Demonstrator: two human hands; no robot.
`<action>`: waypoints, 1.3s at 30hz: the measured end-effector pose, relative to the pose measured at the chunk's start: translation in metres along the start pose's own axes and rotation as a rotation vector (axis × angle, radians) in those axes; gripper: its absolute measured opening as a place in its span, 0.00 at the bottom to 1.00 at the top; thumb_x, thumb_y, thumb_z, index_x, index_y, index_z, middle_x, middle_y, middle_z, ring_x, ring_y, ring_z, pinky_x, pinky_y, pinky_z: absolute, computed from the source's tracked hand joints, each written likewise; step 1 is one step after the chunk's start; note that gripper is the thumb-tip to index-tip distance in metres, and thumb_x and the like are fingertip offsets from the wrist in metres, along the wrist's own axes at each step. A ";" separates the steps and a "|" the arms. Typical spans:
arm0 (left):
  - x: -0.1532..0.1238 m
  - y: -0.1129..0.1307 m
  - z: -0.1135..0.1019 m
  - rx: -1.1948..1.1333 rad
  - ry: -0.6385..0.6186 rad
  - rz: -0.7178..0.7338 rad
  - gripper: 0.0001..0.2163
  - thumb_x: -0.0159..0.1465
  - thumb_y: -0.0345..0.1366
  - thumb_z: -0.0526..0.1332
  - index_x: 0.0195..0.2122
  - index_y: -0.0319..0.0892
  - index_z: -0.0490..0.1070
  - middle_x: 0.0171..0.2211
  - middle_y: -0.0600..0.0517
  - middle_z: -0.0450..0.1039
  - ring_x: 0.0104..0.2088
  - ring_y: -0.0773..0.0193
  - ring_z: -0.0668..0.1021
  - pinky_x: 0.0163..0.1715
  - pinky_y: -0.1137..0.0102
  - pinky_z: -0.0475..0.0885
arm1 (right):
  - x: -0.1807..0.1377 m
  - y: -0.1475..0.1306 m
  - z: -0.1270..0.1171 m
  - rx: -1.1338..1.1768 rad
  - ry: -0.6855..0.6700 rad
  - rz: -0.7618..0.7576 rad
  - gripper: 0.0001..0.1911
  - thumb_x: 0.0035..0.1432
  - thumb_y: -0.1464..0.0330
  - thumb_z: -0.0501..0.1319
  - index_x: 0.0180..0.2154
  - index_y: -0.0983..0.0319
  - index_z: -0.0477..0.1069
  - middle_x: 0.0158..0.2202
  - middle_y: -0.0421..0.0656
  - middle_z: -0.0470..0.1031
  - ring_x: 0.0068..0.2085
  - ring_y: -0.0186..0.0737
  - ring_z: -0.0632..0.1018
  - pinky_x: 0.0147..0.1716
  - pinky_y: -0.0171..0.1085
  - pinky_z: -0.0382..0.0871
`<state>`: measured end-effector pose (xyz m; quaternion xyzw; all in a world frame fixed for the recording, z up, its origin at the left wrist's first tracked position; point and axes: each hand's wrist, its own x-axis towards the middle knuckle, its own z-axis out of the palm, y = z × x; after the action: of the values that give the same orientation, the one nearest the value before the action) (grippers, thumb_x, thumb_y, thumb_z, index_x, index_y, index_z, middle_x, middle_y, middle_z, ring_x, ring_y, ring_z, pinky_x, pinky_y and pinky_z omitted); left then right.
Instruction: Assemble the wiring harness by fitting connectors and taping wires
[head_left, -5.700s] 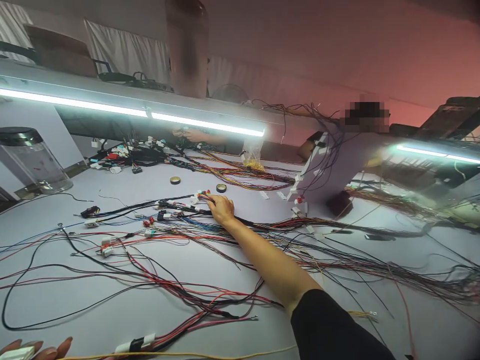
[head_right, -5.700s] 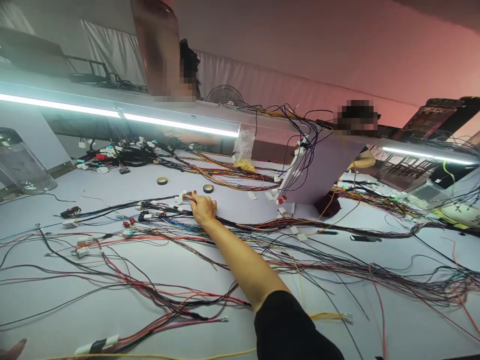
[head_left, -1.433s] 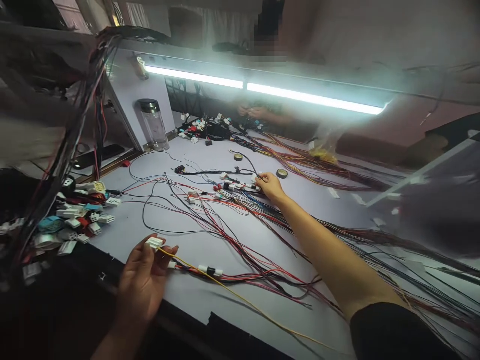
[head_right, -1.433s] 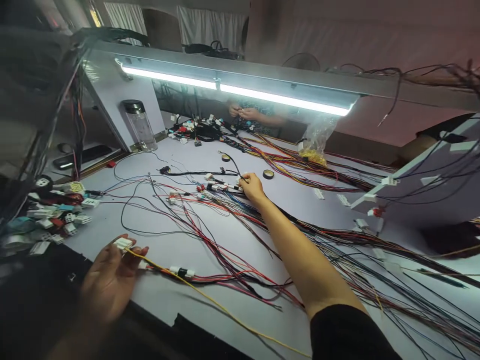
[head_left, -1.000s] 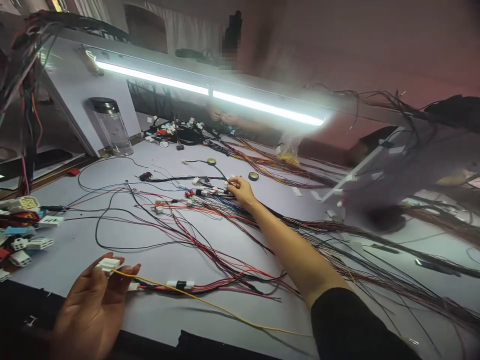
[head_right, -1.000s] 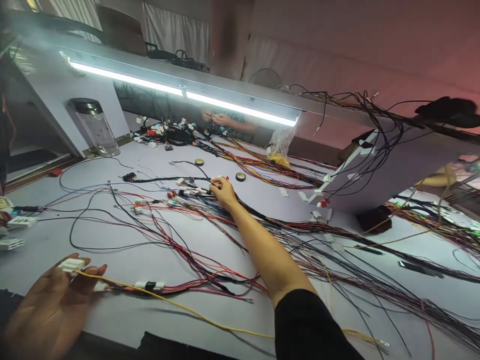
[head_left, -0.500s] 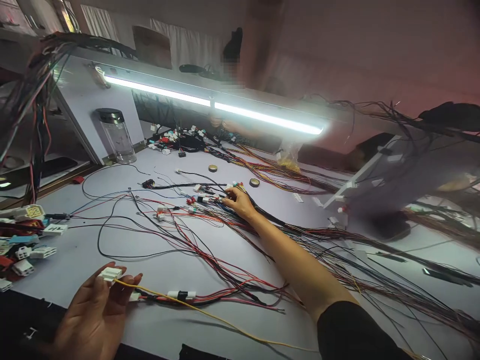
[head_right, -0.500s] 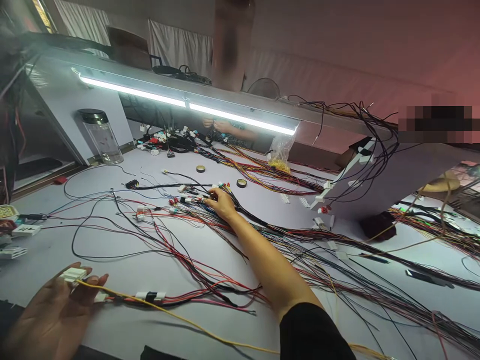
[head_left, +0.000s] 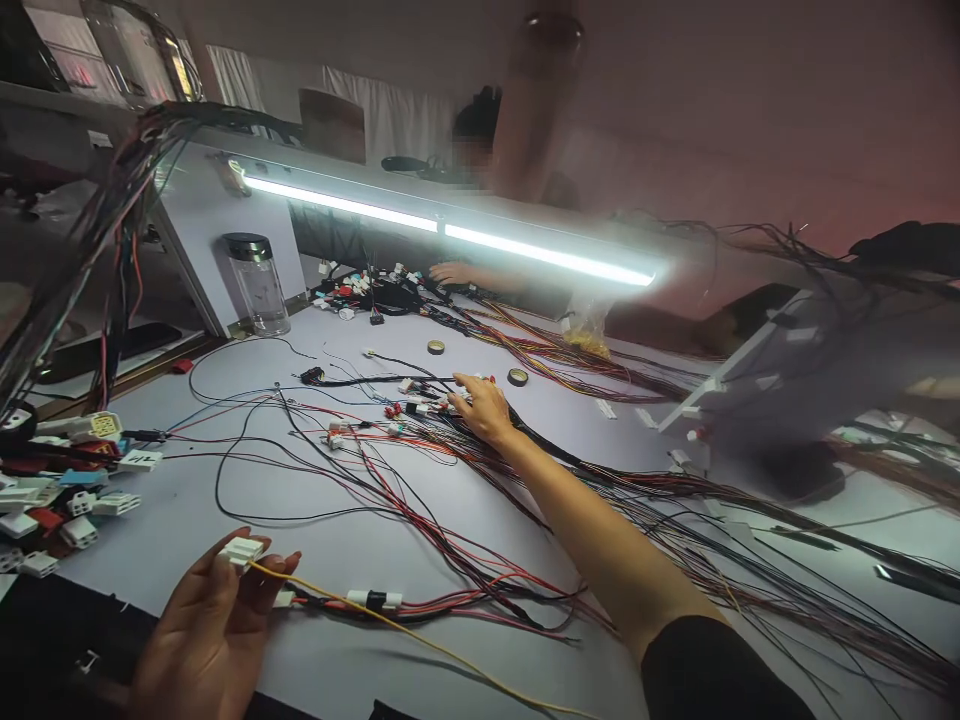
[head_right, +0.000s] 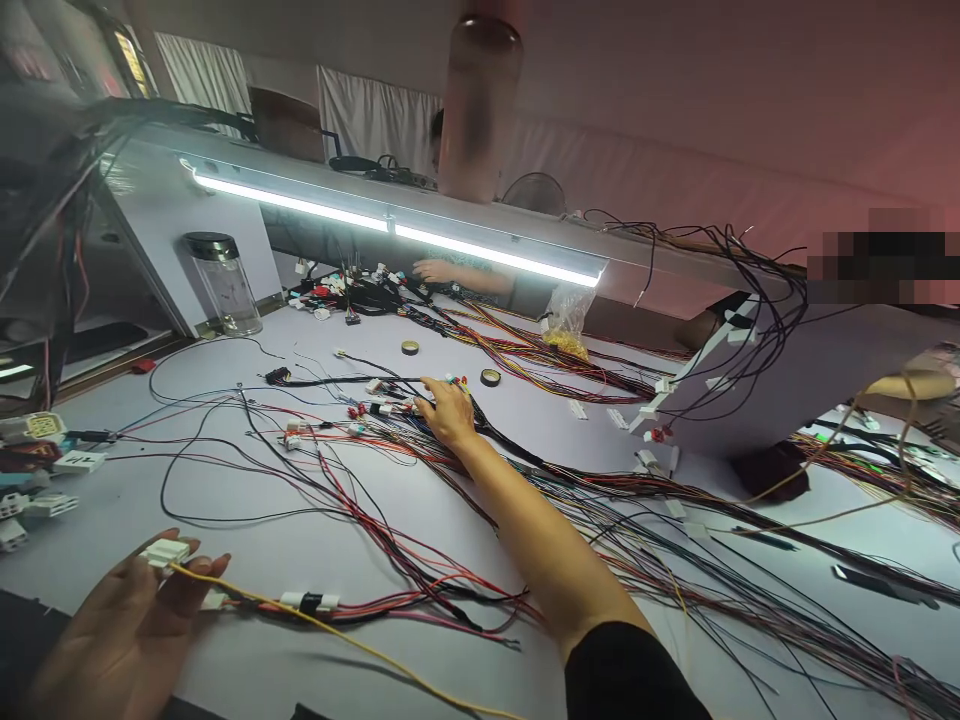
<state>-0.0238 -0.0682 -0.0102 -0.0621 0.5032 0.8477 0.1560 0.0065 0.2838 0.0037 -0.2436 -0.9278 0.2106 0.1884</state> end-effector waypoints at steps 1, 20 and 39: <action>0.000 0.000 0.000 -0.003 0.002 0.003 0.14 0.50 0.44 0.72 0.36 0.46 0.75 0.32 0.60 0.77 0.31 0.68 0.80 0.39 0.76 0.78 | 0.005 -0.007 0.000 -0.016 0.002 -0.002 0.20 0.63 0.62 0.57 0.57 0.55 0.66 0.55 0.44 0.73 0.54 0.44 0.70 0.54 0.44 0.59; -0.005 -0.001 0.002 -0.113 -0.029 0.068 0.17 0.49 0.42 0.74 0.38 0.44 0.75 0.35 0.56 0.78 0.31 0.67 0.80 0.38 0.74 0.77 | -0.011 -0.078 0.014 0.278 0.008 -0.293 0.16 0.67 0.61 0.51 0.39 0.60 0.75 0.37 0.43 0.77 0.39 0.37 0.75 0.40 0.34 0.65; -0.007 -0.005 -0.001 -0.123 -0.090 0.110 0.11 0.58 0.40 0.68 0.40 0.44 0.76 0.53 0.49 0.72 0.51 0.59 0.76 0.51 0.67 0.72 | -0.098 -0.058 0.009 0.344 0.196 -0.556 0.11 0.67 0.65 0.55 0.38 0.57 0.75 0.33 0.43 0.78 0.36 0.39 0.76 0.41 0.41 0.66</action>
<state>-0.0155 -0.0683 -0.0129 -0.0055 0.4454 0.8862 0.1275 0.0602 0.1828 -0.0005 0.0349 -0.8871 0.2801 0.3653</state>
